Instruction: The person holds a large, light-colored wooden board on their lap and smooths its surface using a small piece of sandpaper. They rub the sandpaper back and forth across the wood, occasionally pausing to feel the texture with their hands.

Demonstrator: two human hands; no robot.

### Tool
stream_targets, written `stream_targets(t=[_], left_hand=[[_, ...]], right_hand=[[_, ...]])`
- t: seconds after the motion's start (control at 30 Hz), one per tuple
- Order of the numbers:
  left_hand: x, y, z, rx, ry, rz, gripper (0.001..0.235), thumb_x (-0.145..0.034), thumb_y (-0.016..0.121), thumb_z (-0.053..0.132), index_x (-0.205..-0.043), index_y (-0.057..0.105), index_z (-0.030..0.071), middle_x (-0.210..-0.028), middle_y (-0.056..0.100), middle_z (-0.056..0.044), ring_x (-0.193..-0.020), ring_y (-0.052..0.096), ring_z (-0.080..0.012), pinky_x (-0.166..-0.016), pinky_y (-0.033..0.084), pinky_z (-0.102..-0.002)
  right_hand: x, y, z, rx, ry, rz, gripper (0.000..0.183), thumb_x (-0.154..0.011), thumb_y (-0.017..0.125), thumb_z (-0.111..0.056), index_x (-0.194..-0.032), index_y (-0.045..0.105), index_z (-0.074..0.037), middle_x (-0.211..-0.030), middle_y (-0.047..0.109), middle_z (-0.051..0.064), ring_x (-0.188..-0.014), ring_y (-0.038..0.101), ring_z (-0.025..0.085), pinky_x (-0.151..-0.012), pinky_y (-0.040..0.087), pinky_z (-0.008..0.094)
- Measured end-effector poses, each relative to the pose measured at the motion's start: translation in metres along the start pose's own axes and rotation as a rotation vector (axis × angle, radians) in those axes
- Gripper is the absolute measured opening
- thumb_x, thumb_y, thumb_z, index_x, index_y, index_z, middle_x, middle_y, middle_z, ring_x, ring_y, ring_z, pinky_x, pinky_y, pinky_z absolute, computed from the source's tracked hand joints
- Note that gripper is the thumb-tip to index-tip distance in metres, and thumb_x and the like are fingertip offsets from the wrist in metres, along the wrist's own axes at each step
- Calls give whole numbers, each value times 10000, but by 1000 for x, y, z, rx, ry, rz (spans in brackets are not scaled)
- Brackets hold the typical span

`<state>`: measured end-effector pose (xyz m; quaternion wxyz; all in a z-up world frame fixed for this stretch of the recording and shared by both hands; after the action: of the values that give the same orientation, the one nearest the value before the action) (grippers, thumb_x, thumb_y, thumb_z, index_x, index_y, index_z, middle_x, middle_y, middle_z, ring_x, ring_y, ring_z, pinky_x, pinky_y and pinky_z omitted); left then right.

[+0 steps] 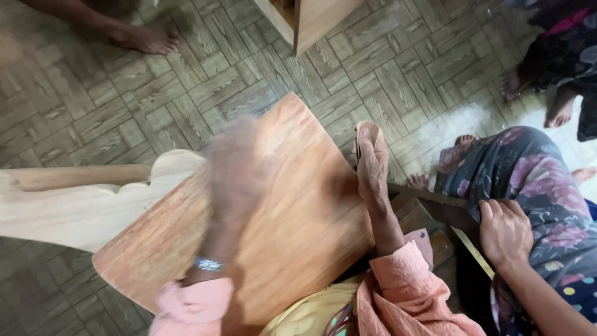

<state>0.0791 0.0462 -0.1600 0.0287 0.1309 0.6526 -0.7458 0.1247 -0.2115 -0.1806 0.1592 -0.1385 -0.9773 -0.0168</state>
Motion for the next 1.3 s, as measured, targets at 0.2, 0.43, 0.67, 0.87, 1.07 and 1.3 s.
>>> stream_targets(t=[0.2,0.43,0.67,0.87,1.07,1.3], left_hand=[[50,-40,-45,-183,-187,205,577,-1007,618,322,-1512,564,47,-1496,565,-224,-1339,541,-485,-1122,369,-647],[-32,33,103,341,25,211,481,-1011,526,439,-1353,677,137,-1426,604,-137,-1328,547,-433,-1122,409,-675],[-37,34,73,155,125,202,655,-992,589,511,-1540,483,169,-1627,390,-65,-1531,335,-288,-1290,239,-556],[54,-18,-34,145,-200,67,651,-1025,513,561,-1555,467,186,-1553,463,-53,-1455,388,-330,-1235,247,-539],[239,-63,-88,36,-546,256,752,-1000,627,436,-1596,393,42,-1592,381,-191,-1446,358,-392,-1179,225,-654],[289,-45,-60,940,-1364,439,538,-973,662,314,-1385,574,-21,-1379,631,-133,-1231,619,-221,-1030,507,-337]], right_hand=[[13,5,-20,167,-180,-45,377,-1076,484,-517,-1195,488,-160,-857,417,1,-817,501,135,-790,477,340],[6,-3,3,57,-219,-58,330,-1115,414,-383,-1377,361,-190,-1134,464,-4,-933,475,73,-781,507,228],[14,-1,-11,46,-298,-217,659,-1009,719,-50,-1475,289,-231,-1287,489,89,-1072,434,127,-859,451,226],[-5,-9,13,-164,-183,-220,250,-1051,630,-175,-1285,569,-114,-735,550,2,-578,559,57,-503,465,161],[5,-3,11,-49,-290,-255,370,-1057,620,-67,-1408,502,-71,-1343,629,75,-1097,588,91,-1020,528,298],[6,23,-20,582,-438,-330,396,-974,633,-450,-1203,616,-127,-1056,650,-20,-998,610,144,-859,475,328]])
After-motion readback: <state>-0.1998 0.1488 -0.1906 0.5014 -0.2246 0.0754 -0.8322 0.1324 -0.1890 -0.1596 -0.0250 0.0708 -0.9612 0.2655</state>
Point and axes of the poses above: each hand's wrist, its own x-axis away from the middle knuckle, its own y-axis out of the palm, z = x × y, the point moved 4 cm from there along -x, towards the middle knuckle
